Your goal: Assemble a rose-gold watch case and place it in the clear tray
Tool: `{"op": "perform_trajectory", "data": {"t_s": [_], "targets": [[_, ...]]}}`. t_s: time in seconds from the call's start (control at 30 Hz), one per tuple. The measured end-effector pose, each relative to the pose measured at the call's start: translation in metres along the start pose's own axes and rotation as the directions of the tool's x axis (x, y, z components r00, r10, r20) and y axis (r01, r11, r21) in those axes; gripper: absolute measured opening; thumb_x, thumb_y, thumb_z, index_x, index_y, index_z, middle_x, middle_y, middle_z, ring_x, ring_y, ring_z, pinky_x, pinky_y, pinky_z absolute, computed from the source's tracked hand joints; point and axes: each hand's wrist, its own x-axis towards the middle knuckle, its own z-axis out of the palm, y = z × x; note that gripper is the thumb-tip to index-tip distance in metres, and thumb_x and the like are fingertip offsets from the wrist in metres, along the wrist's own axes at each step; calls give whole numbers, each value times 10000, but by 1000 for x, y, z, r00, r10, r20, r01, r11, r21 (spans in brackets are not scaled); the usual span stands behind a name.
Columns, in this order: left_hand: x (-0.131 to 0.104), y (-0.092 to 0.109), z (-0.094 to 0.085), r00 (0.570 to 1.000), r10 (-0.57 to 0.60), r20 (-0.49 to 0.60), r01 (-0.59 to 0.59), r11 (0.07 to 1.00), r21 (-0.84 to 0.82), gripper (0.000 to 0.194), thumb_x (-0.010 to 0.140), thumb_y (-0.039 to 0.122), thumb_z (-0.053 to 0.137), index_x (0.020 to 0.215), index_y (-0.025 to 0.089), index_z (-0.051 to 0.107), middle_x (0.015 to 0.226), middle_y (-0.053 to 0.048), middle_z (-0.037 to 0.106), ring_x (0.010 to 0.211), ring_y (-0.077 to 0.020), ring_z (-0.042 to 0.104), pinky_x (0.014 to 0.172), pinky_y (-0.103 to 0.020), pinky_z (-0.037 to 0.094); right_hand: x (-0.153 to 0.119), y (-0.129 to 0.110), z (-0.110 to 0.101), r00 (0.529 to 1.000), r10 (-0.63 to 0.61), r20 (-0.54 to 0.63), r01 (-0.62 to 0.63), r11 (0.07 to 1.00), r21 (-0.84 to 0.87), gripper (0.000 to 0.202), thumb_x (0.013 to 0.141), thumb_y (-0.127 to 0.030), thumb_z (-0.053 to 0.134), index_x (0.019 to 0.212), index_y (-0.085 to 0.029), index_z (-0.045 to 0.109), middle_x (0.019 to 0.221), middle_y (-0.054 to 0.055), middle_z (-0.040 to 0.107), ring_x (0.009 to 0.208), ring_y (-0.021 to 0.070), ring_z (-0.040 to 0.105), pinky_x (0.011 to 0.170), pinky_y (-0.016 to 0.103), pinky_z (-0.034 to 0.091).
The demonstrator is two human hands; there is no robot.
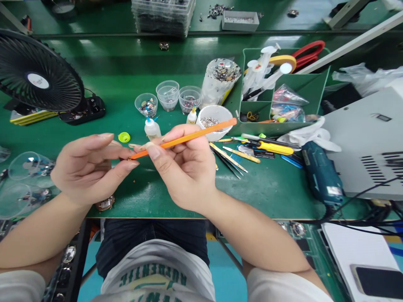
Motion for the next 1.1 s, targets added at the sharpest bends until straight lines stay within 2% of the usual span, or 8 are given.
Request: {"op": "perform_trajectory", "data": {"t_s": [0.13,0.3,0.53,0.73,0.83,0.93,1.03,1.1], "targets": [[-2,0,0,1000,-25,-6,25,1000,-14,746,895,143,871,1546,367,582,1008,30,867,863,-181,852,845,-323,727,1,-2,2,1000,-9,-14,9,1000,2,339,940,-412,873,1011,-310,557,894,-56,757,820,185,833,814,373,737],[-5,-3,1,999,-33,-12,32,999,-38,784,875,98,867,1554,373,586,1045,36,868,894,-158,849,878,-272,719,0,-4,1,1000,-8,-11,8,1000,9,289,958,-346,858,1012,-309,577,924,-43,778,866,197,842,832,382,731],[-1,-1,0,999,-48,-7,48,998,36,749,888,194,880,1552,369,580,969,16,866,840,-205,848,822,-365,744,0,-2,0,1000,1,-18,-2,1000,-18,325,947,-407,866,1008,-306,563,915,-43,766,846,195,835,814,381,728],[6,4,2,999,-35,-7,35,997,-67,726,890,138,873,1529,353,602,955,27,858,807,-169,836,835,-330,729,1,-1,-1,1000,-27,2,27,1000,6,264,979,-367,835,1020,-317,579,922,-48,774,855,184,831,839,386,732],[17,3,-1,996,-11,-94,1,994,-113,661,875,103,886,1454,331,662,956,41,844,786,-144,829,720,-260,715,3,0,-1,996,-74,-39,74,997,-9,192,1004,-369,805,1030,-323,621,941,-48,780,899,184,832,874,401,729],[32,-4,-9,956,14,-294,-43,995,-94,472,849,91,915,1250,292,769,948,74,829,800,-112,824,716,-228,708,3,7,0,981,-185,-53,182,982,-59,87,1021,-295,779,1033,-315,695,963,-33,790,942,184,830,894,389,716],[45,-12,-18,880,17,-475,-74,992,-102,251,877,33,878,1027,216,795,902,90,833,854,-74,818,750,-195,694,0,24,2,966,-242,87,254,951,-176,141,1000,-169,763,1049,-300,750,1009,-8,816,979,185,826,918,372,699],[50,-16,-22,846,13,-533,-82,991,-106,190,902,30,857,972,188,776,873,96,833,853,-53,810,753,-180,686,0,37,6,949,-228,217,285,913,-292,172,987,-133,749,1062,-287,764,1043,13,833,1006,196,824,937,381,689]]}}
